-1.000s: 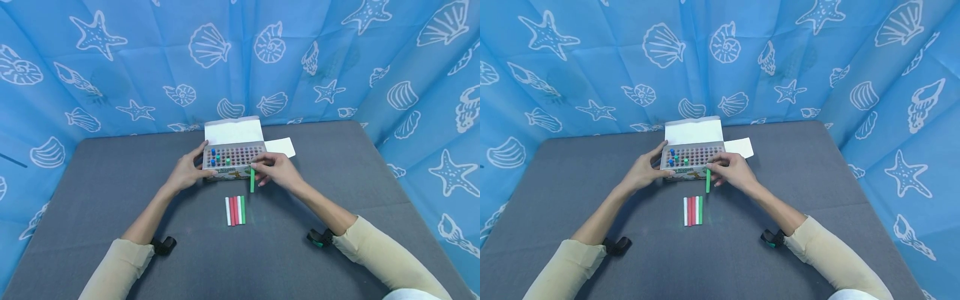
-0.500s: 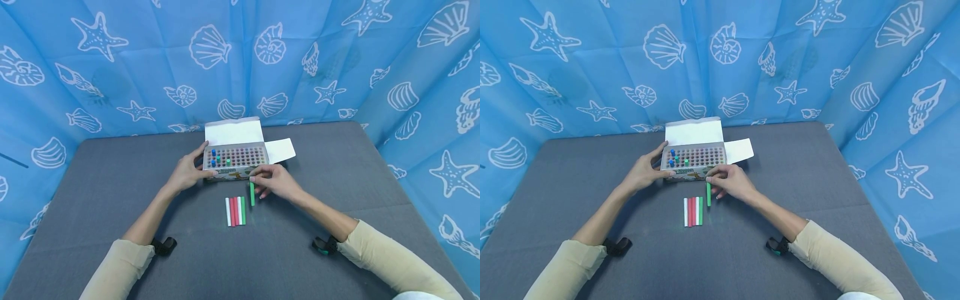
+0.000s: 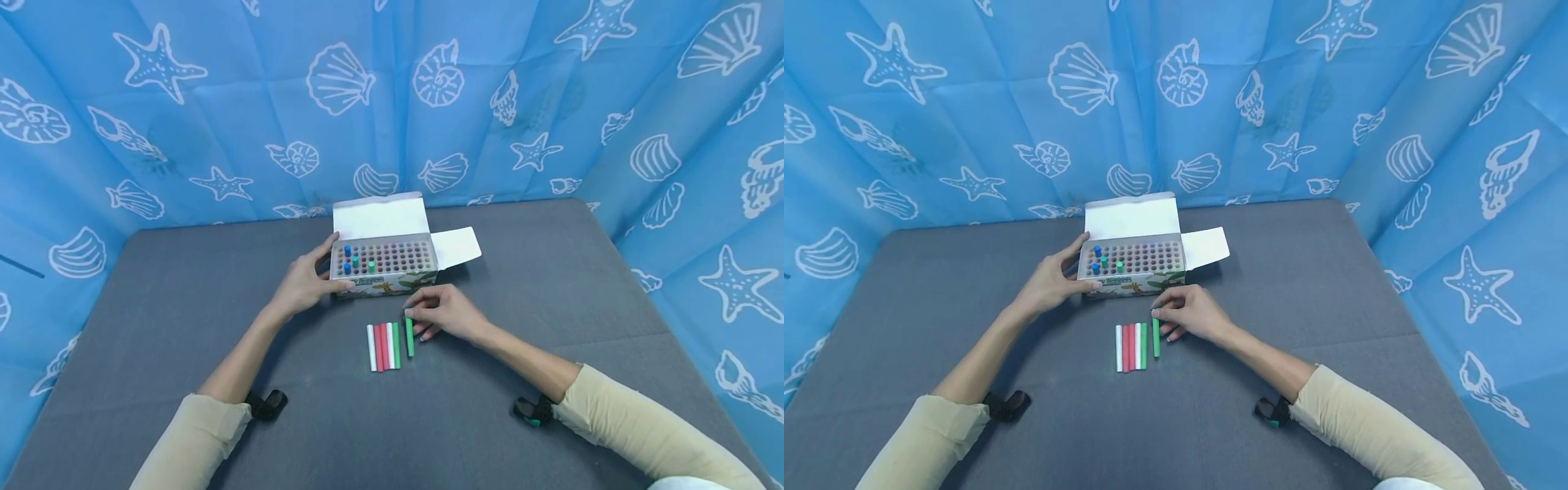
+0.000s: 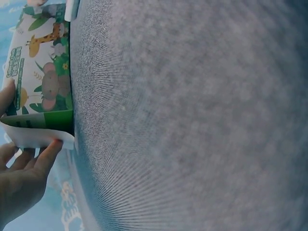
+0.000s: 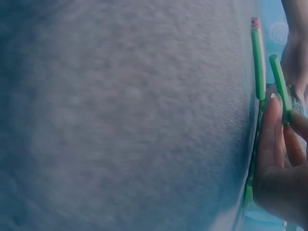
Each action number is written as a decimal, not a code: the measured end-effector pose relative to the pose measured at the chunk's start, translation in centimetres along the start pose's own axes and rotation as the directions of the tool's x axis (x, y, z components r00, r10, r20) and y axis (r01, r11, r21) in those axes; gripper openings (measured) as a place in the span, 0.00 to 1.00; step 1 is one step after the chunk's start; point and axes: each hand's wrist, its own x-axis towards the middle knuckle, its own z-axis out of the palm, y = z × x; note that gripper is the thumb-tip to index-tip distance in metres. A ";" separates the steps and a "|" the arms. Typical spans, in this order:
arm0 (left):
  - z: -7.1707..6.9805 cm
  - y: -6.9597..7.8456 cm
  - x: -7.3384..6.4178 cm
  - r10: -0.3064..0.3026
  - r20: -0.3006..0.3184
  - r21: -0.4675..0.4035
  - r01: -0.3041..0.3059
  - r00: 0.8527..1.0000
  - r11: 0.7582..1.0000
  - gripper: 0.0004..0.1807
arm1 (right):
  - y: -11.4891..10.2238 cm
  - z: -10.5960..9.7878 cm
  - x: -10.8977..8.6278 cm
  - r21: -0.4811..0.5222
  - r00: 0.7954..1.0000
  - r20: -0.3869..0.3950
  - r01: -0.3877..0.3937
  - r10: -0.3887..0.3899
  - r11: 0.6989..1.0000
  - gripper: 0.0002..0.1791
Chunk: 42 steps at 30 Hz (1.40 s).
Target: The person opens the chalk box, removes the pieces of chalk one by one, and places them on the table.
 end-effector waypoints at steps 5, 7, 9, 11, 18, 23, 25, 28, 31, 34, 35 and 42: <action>0.0 0.0 0.0 0.004 -0.008 0.005 -0.004 1.000 1.000 0.54 | 0.6 0.2 0.0 0.033 1.000 0.021 -0.022 0.021 0.999 0.10; 0.1 0.0 0.0 0.003 -0.009 0.009 -0.003 1.000 1.000 0.54 | 0.7 0.4 0.1 0.047 0.999 0.019 -0.036 0.035 0.998 0.09; 0.1 0.0 0.0 0.000 -0.009 0.008 0.001 1.000 1.000 0.54 | 0.9 0.4 0.1 0.045 0.999 0.016 -0.039 0.038 0.998 0.09; 0.1 0.0 0.0 -0.003 -0.009 0.007 0.003 1.000 1.000 0.55 | 0.9 0.5 0.1 0.040 0.999 0.007 -0.044 0.043 0.998 0.08; 0.2 0.0 0.0 -0.003 -0.009 0.003 0.003 1.000 1.000 0.54 | 1.1 0.6 0.1 0.008 0.998 -0.018 -0.056 0.056 0.998 0.10; 0.2 0.0 -0.1 -0.002 -0.011 0.002 0.002 1.000 1.000 0.54 | 1.1 0.6 0.1 0.012 0.997 -0.037 -0.072 0.072 0.997 0.11; 0.1 0.1 -0.1 -0.003 -0.008 -0.002 0.003 1.000 1.000 0.54 | 1.0 0.5 0.0 0.014 0.996 -0.039 -0.076 0.077 0.997 0.12; 0.1 0.0 -0.1 -0.006 -0.005 -0.013 0.006 1.000 1.000 0.54 | 0.9 0.4 0.0 0.018 0.996 -0.037 -0.083 0.083 0.996 0.12; 0.2 -0.1 -0.1 -0.007 -0.004 -0.014 0.007 1.000 1.000 0.54 | 0.7 0.3 0.0 0.014 0.996 -0.035 -0.084 0.084 0.996 0.12; 0.2 -0.1 -0.1 -0.006 -0.007 -0.010 0.006 1.000 1.000 0.54 | 0.2 0.0 0.2 -0.006 0.998 -0.018 -0.052 0.052 0.999 0.12; 0.2 -0.1 -0.1 -0.007 -0.008 -0.009 0.007 1.000 1.000 0.54 | -0.1 -0.1 0.2 -0.014 0.999 -0.009 -0.033 0.033 0.999 0.12; 0.1 0.0 -0.1 -0.004 -0.010 0.001 0.004 1.000 1.000 0.54 | -1.9 -0.9 0.6 -0.042 0.994 0.046 0.105 -0.103 0.994 0.14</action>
